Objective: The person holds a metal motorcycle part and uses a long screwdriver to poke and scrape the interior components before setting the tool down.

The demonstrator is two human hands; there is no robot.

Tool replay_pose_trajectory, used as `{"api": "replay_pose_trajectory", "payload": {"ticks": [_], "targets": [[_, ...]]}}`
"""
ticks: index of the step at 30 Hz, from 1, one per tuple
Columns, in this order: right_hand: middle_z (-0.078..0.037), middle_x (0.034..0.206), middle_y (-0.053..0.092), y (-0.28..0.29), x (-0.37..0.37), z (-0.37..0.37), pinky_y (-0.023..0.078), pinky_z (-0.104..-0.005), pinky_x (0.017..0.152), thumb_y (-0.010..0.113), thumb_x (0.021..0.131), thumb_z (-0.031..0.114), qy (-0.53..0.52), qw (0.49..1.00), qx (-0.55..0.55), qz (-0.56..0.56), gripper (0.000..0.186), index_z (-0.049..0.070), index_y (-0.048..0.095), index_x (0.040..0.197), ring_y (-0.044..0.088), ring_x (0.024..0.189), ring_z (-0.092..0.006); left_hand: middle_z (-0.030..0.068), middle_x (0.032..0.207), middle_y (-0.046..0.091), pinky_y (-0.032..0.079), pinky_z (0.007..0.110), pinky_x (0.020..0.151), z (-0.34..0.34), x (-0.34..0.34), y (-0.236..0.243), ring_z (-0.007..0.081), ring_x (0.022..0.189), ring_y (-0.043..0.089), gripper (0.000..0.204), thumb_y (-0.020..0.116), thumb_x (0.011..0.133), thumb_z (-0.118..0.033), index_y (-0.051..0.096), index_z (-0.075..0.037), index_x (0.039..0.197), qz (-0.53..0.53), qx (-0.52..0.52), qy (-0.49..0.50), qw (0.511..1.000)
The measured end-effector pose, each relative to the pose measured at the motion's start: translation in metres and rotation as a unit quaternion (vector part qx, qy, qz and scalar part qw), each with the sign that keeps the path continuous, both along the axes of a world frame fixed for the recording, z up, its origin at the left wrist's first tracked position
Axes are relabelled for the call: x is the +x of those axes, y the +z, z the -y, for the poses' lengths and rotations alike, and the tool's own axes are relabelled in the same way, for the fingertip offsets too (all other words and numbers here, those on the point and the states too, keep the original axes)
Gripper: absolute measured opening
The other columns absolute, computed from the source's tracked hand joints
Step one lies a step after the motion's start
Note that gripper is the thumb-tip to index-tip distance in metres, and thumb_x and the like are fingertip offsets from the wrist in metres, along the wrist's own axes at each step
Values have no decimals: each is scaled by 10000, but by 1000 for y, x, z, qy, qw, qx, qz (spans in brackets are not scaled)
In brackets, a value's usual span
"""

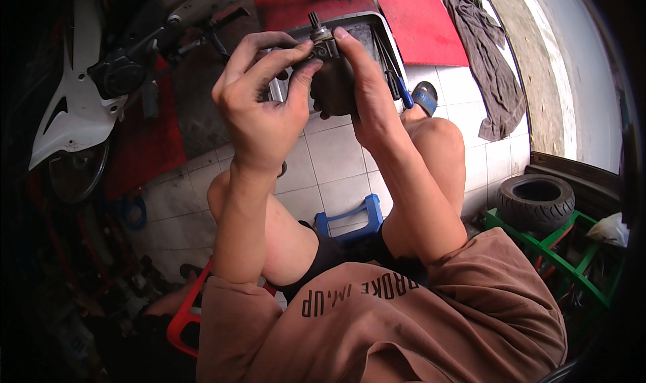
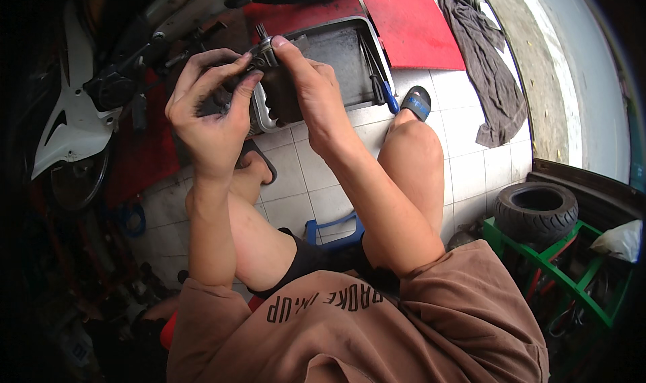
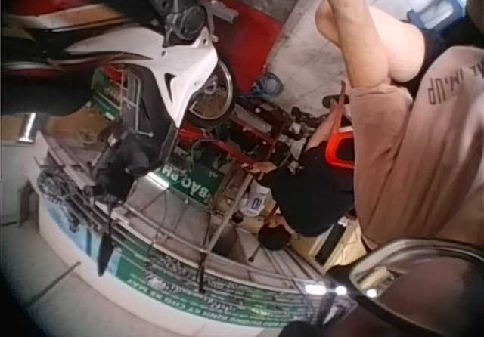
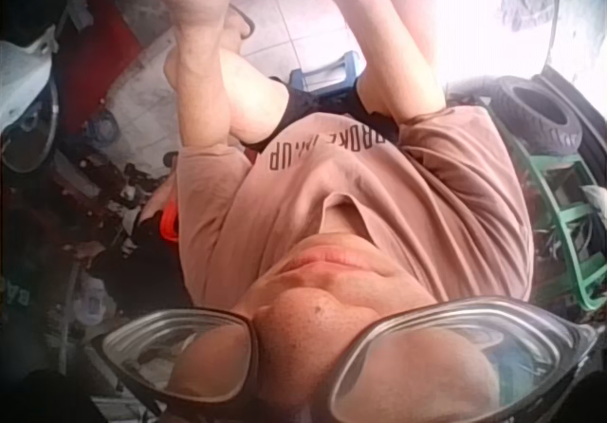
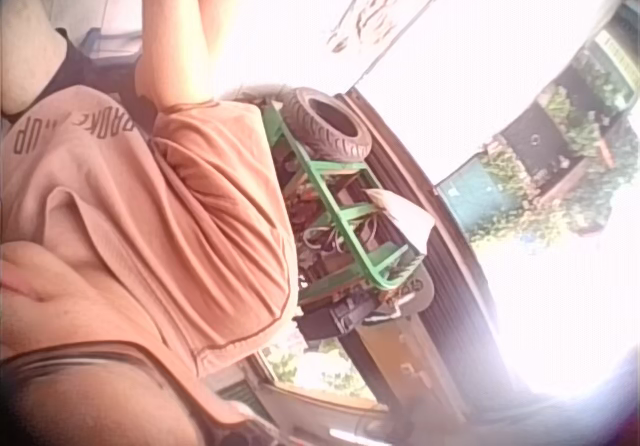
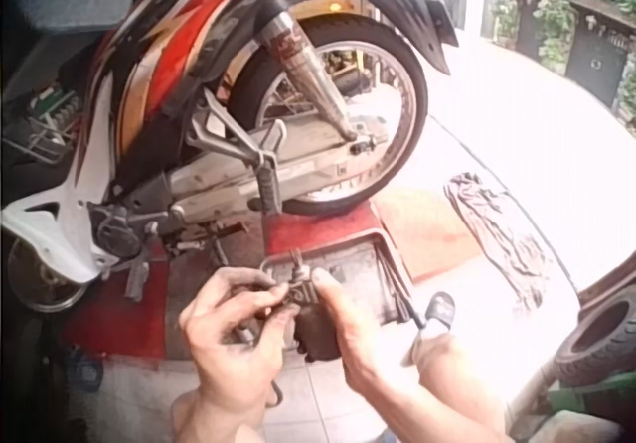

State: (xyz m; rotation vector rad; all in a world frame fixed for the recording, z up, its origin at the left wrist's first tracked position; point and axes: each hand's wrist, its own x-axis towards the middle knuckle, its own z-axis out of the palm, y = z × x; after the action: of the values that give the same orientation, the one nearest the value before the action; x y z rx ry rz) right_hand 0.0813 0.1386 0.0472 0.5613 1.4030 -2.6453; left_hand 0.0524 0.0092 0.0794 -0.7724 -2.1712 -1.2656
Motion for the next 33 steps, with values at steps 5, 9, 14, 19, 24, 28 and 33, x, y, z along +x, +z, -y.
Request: {"api": "replay_pose_trajectory", "payload": {"ticks": [5, 9, 14, 19, 24, 28, 33], "targets": [[-24, 704, 626, -1, -1, -2, 411, -219, 517, 588, 894, 514, 4, 1000, 15, -12, 513, 12, 693, 855, 548, 580, -71, 102, 841, 663, 519, 303, 659, 0, 0, -3, 230, 731, 661, 226, 763, 645, 46, 721, -14, 859, 18, 15, -2, 1000], [-27, 699, 624, 1, 0, -5, 415, -220, 520, 614, 879, 506, 5, 1000, 17, -17, 512, 0, 680, 842, 548, 585, -72, 112, 853, 676, 520, 298, 667, -1, 3, -5, 232, 749, 671, 222, 744, 653, 74, 711, -4, 858, 32, 40, -17, 999], [-27, 641, 592, -1, 2, -13, 395, -221, 486, 674, 837, 497, -3, 992, 118, -41, 518, -16, 654, 773, 526, 549, -74, 128, 878, 695, 525, 293, 676, -5, 11, -9, 242, 772, 687, 214, 717, 665, 109, 691, 16, 857, 29, 50, -10, 998], [-27, 596, 572, 1, 4, -12, 387, -223, 470, 690, 831, 479, -10, 990, 136, -44, 506, -12, 638, 718, 513, 520, -77, 129, 891, 702, 534, 288, 685, -6, 11, -15, 234, 786, 693, 216, 712, 676, 121, 688, 21, 866, 8, 52, 3, 999], [-54, 653, 603, 4, 5, -10, 390, -246, 468, 625, 870, 491, 13, 997, 60, -39, 510, -7, 641, 762, 517, 530, -91, 122, 897, 702, 538, 296, 695, -8, 15, -15, 237, 794, 691, 229, 722, 683, 105, 698, 12, 890, 32, 79, -9, 996], [-67, 684, 611, 8, 10, -11, 402, -264, 462, 585, 881, 503, 72, 994, -76, -38, 511, -3, 652, 869, 539, 533, -126, 100, 897, 701, 530, 306, 714, -9, 11, -9, 224, 811, 685, 237, 732, 698, 60, 721, -14, 923, -13, 44, -5, 999], [-84, 650, 593, 3, 7, -12, 416, -264, 439, 612, 856, 468, 93, 994, -16, -57, 492, -23, 632, 869, 572, 512, -159, 111, 937, 684, 514, 305, 753, -1, 4, -5, 219, 852, 670, 244, 740, 691, 21, 721, -19, 931, 51, 81, -51, 994]]}}
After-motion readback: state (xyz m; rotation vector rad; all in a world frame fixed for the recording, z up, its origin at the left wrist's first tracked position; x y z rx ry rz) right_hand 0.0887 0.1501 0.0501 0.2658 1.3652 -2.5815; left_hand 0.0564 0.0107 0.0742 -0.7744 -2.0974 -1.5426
